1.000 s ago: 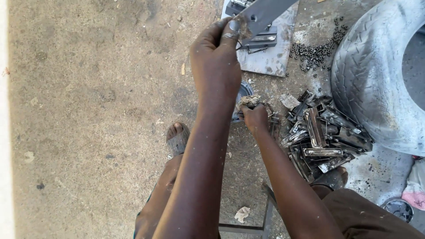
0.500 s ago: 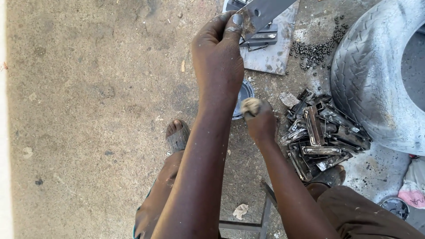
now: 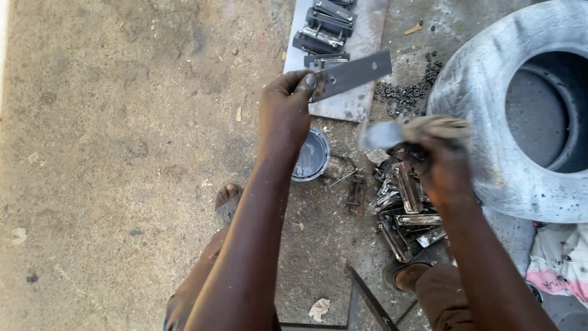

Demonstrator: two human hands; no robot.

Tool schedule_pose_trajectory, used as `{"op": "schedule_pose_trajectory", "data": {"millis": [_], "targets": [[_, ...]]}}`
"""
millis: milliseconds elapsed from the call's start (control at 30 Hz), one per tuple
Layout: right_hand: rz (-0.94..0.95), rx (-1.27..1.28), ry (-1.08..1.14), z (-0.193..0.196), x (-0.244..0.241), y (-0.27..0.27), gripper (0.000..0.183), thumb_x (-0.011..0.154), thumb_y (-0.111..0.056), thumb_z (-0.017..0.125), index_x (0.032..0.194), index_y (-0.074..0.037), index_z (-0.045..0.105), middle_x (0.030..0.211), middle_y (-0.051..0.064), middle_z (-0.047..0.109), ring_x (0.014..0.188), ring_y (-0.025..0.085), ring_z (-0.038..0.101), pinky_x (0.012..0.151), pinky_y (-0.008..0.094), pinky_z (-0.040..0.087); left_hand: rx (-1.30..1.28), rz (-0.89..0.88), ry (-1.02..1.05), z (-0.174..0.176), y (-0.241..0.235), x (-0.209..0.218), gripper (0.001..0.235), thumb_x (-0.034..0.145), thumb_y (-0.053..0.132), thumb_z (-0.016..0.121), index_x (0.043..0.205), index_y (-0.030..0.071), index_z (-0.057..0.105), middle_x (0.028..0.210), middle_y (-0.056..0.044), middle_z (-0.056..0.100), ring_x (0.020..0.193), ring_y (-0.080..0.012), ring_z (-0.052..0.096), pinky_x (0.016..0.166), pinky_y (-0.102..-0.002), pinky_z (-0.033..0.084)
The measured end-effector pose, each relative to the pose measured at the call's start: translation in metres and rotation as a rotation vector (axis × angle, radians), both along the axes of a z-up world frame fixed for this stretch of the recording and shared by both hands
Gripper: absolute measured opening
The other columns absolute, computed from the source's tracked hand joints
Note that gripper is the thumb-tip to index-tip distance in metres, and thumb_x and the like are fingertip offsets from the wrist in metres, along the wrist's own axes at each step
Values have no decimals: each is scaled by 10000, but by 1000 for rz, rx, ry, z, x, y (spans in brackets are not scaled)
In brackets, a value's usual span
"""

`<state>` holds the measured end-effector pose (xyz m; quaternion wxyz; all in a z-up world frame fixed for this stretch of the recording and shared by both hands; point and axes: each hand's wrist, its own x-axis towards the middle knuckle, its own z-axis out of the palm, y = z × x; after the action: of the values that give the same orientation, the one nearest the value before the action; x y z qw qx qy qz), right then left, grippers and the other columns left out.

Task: Painting small metal brackets with grey paint using a brush and a rag.

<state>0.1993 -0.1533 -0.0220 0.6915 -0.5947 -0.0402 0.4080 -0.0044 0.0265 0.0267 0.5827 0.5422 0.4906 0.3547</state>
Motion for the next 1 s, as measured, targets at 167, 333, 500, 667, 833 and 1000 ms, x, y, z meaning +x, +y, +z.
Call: {"op": "schedule_pose_trajectory", "data": {"millis": [167, 333, 500, 667, 833, 1000], "targets": [[61, 284, 157, -9, 42, -23, 155, 963, -179, 622, 1068, -136, 728, 1097, 89, 778, 994, 281, 793, 847, 401, 697, -35, -90, 61, -13, -14, 7, 263, 961, 230, 654, 1139, 81, 777, 977, -161, 786, 1018, -305, 750, 881, -442, 541], [73, 353, 140, 32, -3, 0, 133, 970, -86, 628, 930, -129, 747, 995, 101, 780, 967, 350, 791, 806, 429, 695, -45, -186, 68, -42, -23, 19, 261, 978, 226, 651, 1150, 73, 776, 963, -142, 778, 994, -240, 713, 887, -401, 518], [57, 262, -81, 31, -7, 6, 118, 983, -3, 638, 923, -54, 726, 950, 173, 755, 961, 418, 785, 757, 469, 721, -22, -253, 83, -47, -27, 21, 240, 977, 215, 675, 1128, 62, 782, 955, -162, 779, 989, -269, 725, 890, -427, 524], [23, 256, -72, 24, 0, 7, 97, 963, -8, 649, 992, -75, 712, 973, 165, 752, 918, 416, 786, 759, 495, 733, -18, -254, 82, -33, -27, 18, 244, 981, 209, 669, 1131, 50, 776, 965, -162, 777, 1004, -267, 721, 913, -425, 523], [69, 176, -121, 32, -7, 12, 127, 936, -26, 655, 1034, -93, 701, 996, 160, 767, 865, 368, 796, 714, 478, 729, -19, -242, 87, -27, -27, 18, 261, 985, 203, 658, 1143, 26, 768, 989, -190, 774, 1027, -319, 729, 934, -456, 521], [-8, 189, -89, 35, -6, 14, 133, 933, -26, 658, 1047, -86, 692, 1005, 174, 772, 874, 377, 797, 707, 474, 735, -30, -224, 112, -33, -25, 20, 251, 978, 235, 676, 1134, 67, 778, 983, -157, 782, 1039, -344, 742, 921, -453, 536]]}}
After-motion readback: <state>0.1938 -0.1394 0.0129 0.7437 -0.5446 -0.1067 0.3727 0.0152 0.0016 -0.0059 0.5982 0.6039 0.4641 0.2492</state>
